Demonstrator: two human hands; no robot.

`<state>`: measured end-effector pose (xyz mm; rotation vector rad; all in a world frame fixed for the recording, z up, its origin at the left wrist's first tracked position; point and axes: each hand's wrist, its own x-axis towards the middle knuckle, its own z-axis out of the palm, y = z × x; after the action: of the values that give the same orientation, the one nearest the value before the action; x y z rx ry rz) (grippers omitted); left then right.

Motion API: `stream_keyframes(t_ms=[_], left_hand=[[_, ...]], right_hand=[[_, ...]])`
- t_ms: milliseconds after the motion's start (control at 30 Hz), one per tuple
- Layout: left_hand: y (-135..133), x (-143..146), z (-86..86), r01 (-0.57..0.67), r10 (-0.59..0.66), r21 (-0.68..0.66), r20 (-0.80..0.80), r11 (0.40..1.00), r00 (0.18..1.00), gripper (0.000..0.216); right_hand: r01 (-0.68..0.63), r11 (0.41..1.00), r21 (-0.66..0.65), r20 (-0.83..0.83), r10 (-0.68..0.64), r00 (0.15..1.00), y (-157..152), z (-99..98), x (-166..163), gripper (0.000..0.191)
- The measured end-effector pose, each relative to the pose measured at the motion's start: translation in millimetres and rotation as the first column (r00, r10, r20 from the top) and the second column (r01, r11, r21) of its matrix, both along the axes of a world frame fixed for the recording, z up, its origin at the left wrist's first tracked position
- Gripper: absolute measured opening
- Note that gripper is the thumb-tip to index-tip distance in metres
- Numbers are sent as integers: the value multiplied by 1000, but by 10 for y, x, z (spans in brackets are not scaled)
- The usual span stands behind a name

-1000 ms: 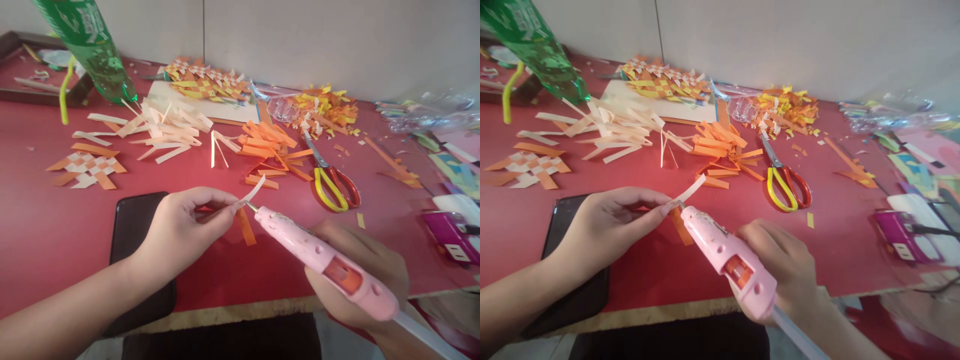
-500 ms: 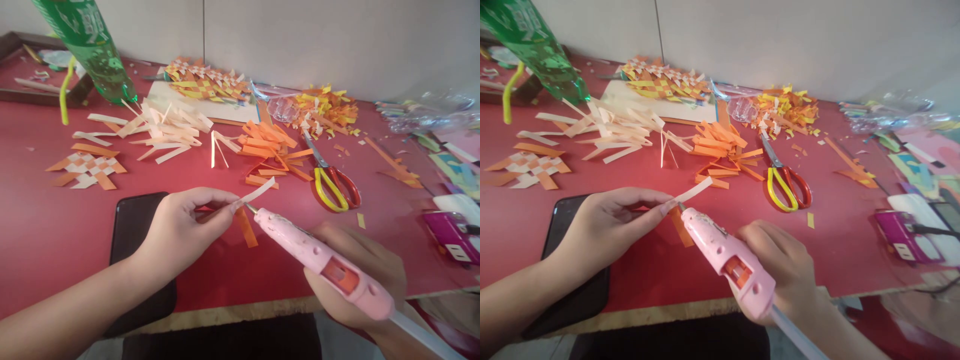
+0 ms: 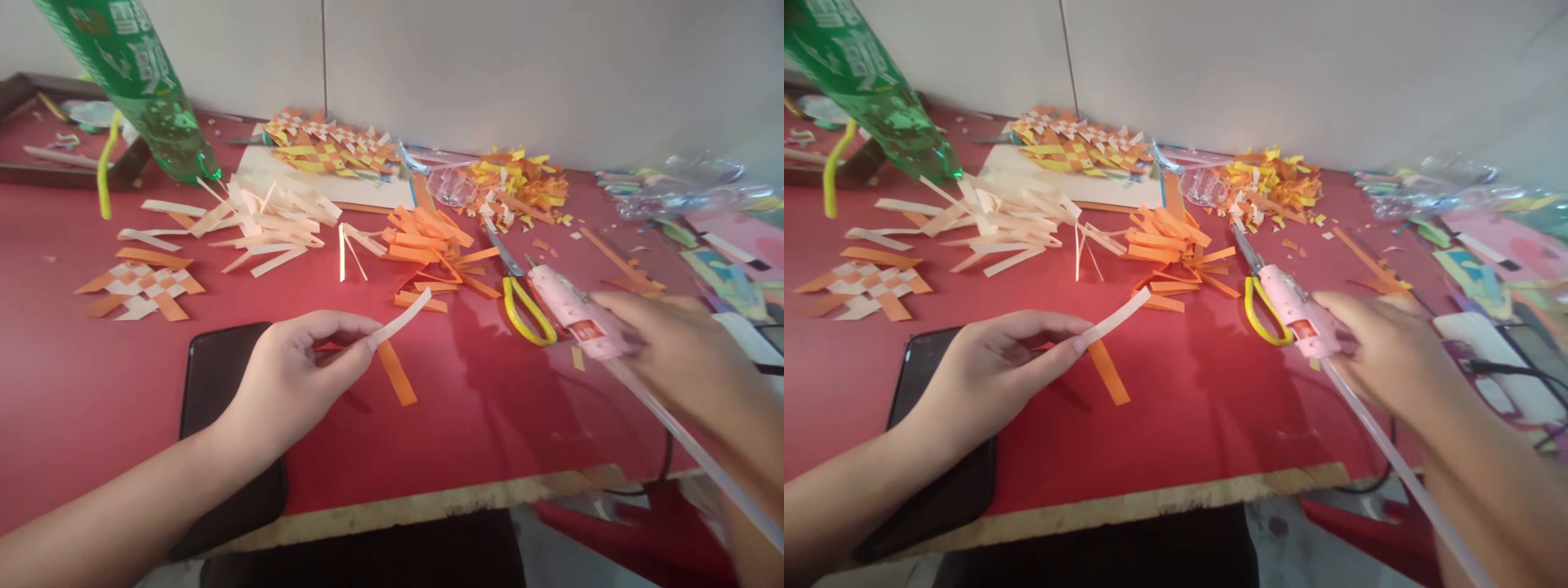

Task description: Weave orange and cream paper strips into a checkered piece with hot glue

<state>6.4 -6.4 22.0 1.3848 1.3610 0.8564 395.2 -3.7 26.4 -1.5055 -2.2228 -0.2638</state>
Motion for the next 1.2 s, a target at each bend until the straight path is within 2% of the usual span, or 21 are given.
stream_keyframes(t_ms=[33, 133, 233, 333, 367, 433, 533, 600, 667, 800, 967, 1067, 1200], left_hand=[[3, -2, -2, -1, 1, 6, -2, 1000, 1000, 14], [13, -10, -11, -6, 6, 11, -1, 1000, 1000, 15], [22, -15, -15, 0, 0, 0, 4, 1000, 1000, 16], [29, -14, -16, -3, 3, 3, 1, 1000, 1000, 18], [29, -13, -18, -7, 7, 5, 0, 1000, 1000, 19], [28, -15, -26, -14, 14, 8, 6, 1000, 1000, 20], [22, -28, -43, -18, 18, -4, 19, 1000, 1000, 23], [20, -37, -51, -24, 24, -7, 9, 1000, 1000, 23], [21, -41, -53, -33, 33, -8, 0, 999, 999, 23], [21, -34, -49, -32, 33, -15, 17, 999, 999, 24], [19, -25, -42, -62, 65, -48, 75, 997, 995, 26], [30, -21, -43, -76, 85, -83, 119, 994, 989, 25], [50, -9, -38, -102, 128, -113, 244, 988, 961, 19]], right_hand=[[-30, 999, -37, 57, 32, 998, 104, -22, 141, 33], [-111, 993, -26, 165, 114, 980, 346, -125, 485, 34], [-167, 986, -6, 240, 163, 957, 429, -145, 597, 28], [-106, 993, 47, 276, 89, 957, 338, 15, 301, 28], [-14, 998, 56, 268, -2, 963, 282, 90, 108, 28], [89, 994, 67, 146, -98, 984, 166, 221, -360, 20], [13, 999, 46, 91, -18, 996, 61, 265, -1051, 11], [-73, 996, -58, 128, 80, 989, 61, 185, -1384, 14], [-92, 987, -129, 163, 112, 980, 101, 58, -1588, 16], [-34, 988, -148, 154, 57, 986, 204, -170, -1700, 22], [-42, 998, -36, 39, 44, 998, 254, -262, -1647, 22], [-96, 993, 69, -136, 105, 985, 224, -225, -1657, 27], [-195, 981, 22, -454, 184, 872, 153, -136, -1695, 20]])
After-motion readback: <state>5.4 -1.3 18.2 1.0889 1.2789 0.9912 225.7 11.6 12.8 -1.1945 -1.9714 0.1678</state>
